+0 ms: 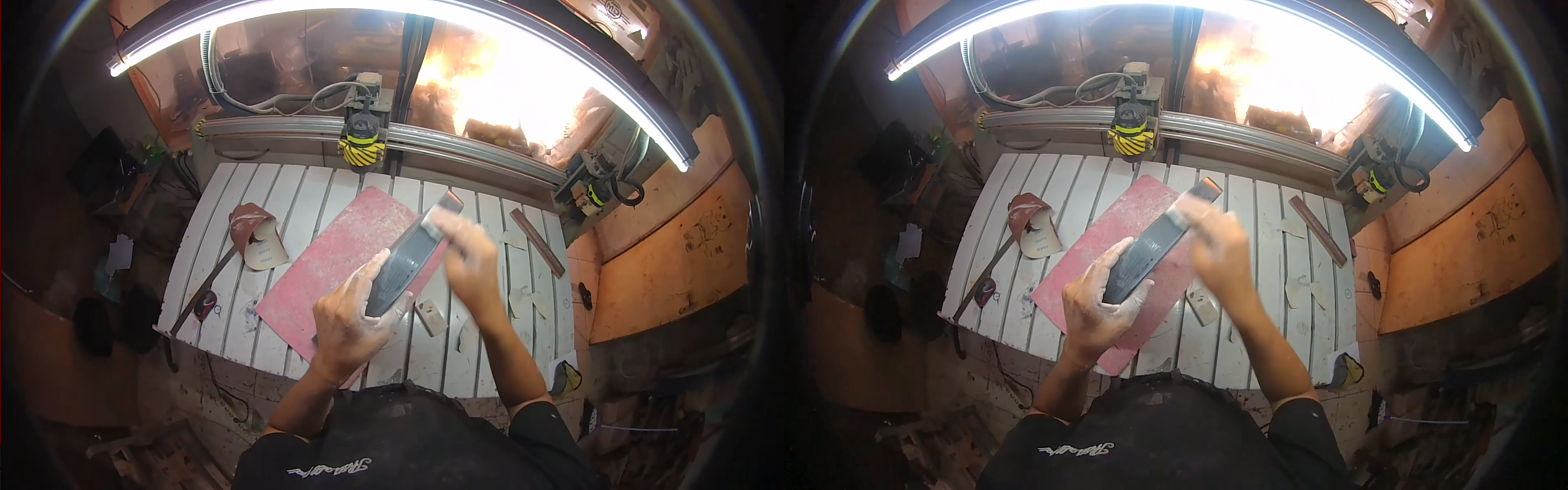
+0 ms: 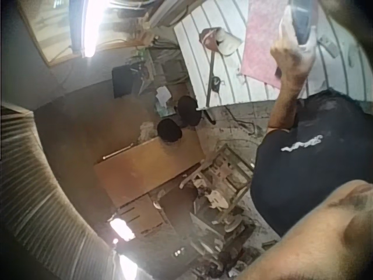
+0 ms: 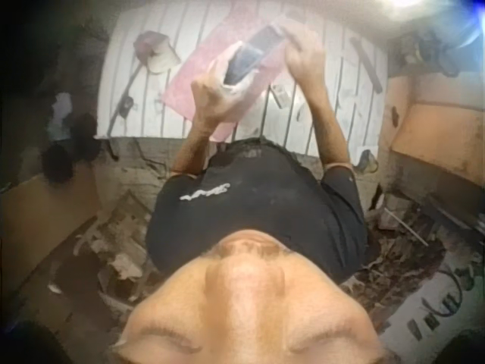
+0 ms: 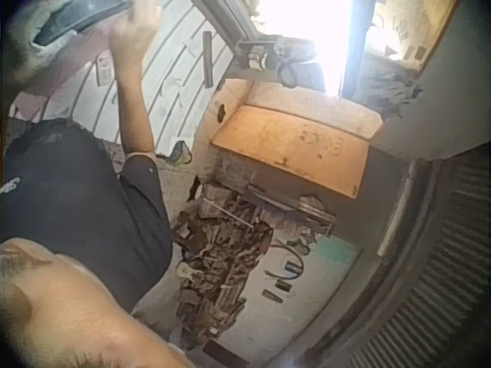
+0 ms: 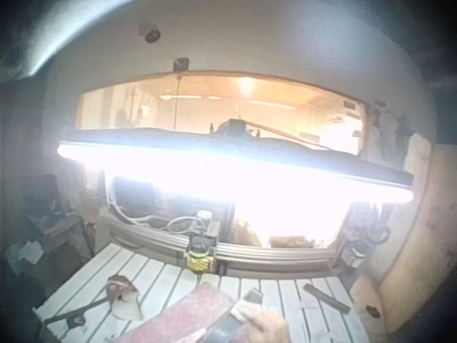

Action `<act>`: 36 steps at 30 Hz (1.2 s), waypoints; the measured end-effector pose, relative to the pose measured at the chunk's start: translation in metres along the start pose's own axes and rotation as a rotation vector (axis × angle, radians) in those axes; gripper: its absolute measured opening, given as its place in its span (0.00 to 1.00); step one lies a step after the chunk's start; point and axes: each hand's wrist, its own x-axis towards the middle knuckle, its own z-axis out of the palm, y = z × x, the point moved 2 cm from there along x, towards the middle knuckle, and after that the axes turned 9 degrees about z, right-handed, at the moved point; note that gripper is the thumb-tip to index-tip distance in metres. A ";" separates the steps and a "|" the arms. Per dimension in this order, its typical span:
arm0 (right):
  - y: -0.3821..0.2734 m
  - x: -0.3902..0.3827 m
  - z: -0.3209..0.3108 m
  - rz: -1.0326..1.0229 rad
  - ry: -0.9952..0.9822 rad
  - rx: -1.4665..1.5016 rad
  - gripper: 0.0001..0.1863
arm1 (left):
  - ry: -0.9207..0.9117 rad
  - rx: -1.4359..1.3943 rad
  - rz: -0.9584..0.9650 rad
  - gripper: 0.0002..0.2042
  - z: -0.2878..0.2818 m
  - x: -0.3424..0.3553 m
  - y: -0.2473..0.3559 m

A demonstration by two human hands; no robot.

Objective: The person holds the side of a guitar body and sands the edge using a small sanding block.

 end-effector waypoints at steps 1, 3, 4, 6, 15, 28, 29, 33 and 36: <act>0.000 0.002 -0.002 -0.003 0.005 -0.004 0.29 | 0.008 -0.014 -0.016 0.30 0.001 0.003 0.000; -0.003 0.004 -0.005 0.065 -0.015 -0.096 0.29 | 0.010 -0.014 0.006 0.30 0.000 0.003 0.002; -0.024 -0.001 -0.003 0.062 -0.015 -0.086 0.29 | 0.013 0.005 0.013 0.30 -0.003 0.002 0.000; -0.082 -0.023 -0.002 -0.006 -0.241 0.093 0.27 | 0.018 0.028 0.022 0.30 -0.009 -0.002 -0.006; -0.035 -0.004 0.003 -0.001 -0.047 -0.014 0.29 | 0.026 0.020 0.019 0.30 -0.003 0.003 -0.005; -0.105 -0.033 -0.006 -0.008 -0.261 0.164 0.26 | 0.016 -0.006 0.039 0.31 -0.002 -0.001 -0.012; -0.096 -0.030 -0.003 -0.004 -0.259 0.164 0.26 | 0.011 -0.014 0.024 0.31 -0.003 0.000 -0.010; -0.003 -0.003 0.004 0.030 -0.035 0.100 0.27 | 0.032 -0.036 0.013 0.30 0.001 0.003 -0.005; -0.042 -0.007 0.005 0.073 0.004 -0.056 0.28 | 0.044 -0.003 0.013 0.31 -0.005 0.002 -0.008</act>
